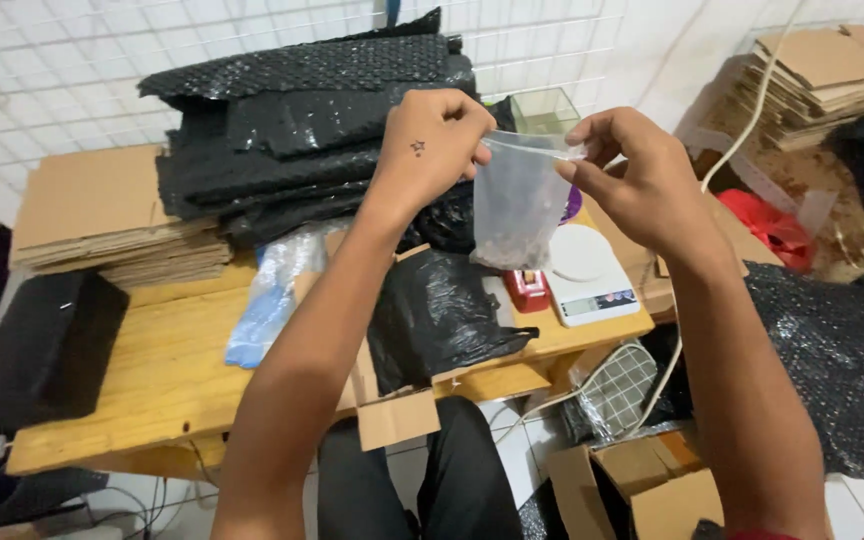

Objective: Assembling a cardboard box, placing items inside, and wrapping the package with plastic and bubble wrap.

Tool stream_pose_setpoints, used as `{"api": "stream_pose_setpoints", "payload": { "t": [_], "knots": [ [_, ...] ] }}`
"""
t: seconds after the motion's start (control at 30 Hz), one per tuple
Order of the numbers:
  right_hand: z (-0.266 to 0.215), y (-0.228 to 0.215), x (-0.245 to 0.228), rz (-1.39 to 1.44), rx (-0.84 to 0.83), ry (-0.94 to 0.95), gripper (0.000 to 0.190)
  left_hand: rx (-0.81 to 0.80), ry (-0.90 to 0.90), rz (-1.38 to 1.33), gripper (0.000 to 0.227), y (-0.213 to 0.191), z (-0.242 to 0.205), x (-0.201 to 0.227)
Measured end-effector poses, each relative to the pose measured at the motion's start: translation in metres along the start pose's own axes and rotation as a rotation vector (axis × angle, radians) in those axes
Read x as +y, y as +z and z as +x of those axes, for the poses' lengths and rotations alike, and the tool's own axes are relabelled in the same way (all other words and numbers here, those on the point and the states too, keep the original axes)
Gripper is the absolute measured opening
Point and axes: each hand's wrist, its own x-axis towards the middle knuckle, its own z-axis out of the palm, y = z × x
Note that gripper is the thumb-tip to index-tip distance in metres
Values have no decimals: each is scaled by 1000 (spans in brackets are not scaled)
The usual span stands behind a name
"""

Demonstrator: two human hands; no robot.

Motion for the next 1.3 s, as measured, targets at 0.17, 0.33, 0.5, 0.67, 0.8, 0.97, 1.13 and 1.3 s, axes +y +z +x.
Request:
{"api": "stream_pose_setpoints", "payload": {
  "t": [0.17, 0.33, 0.5, 0.67, 0.8, 0.97, 1.13, 1.3],
  "knots": [
    [-1, 21, -33, 232, -55, 13, 15, 75, 142, 40, 22, -35, -30, -16],
    [4, 41, -60, 357, -128, -80, 13, 114, 136, 67, 25, -69, -58, -29],
    [6, 54, -98, 369, -228, -103, 6, 151, 113, 63, 29, -99, -90, -40],
    [1, 66, -125, 216, -237, -112, 6, 186, 99, 68, 28, -115, -112, -54],
    [-6, 73, -139, 239, -174, -314, 6, 222, 187, 41, 29, -127, -124, -67],
    [0, 104, -139, 334, -129, -403, 8, 260, 216, 11, 33, -142, -133, -79],
    [-1, 127, -143, 375, -87, -416, 7, 261, 221, -79, 32, -145, -138, -103],
    [-12, 138, -151, 503, -94, -311, 9, 344, 410, -210, 45, -135, -157, -120]
  ]
}}
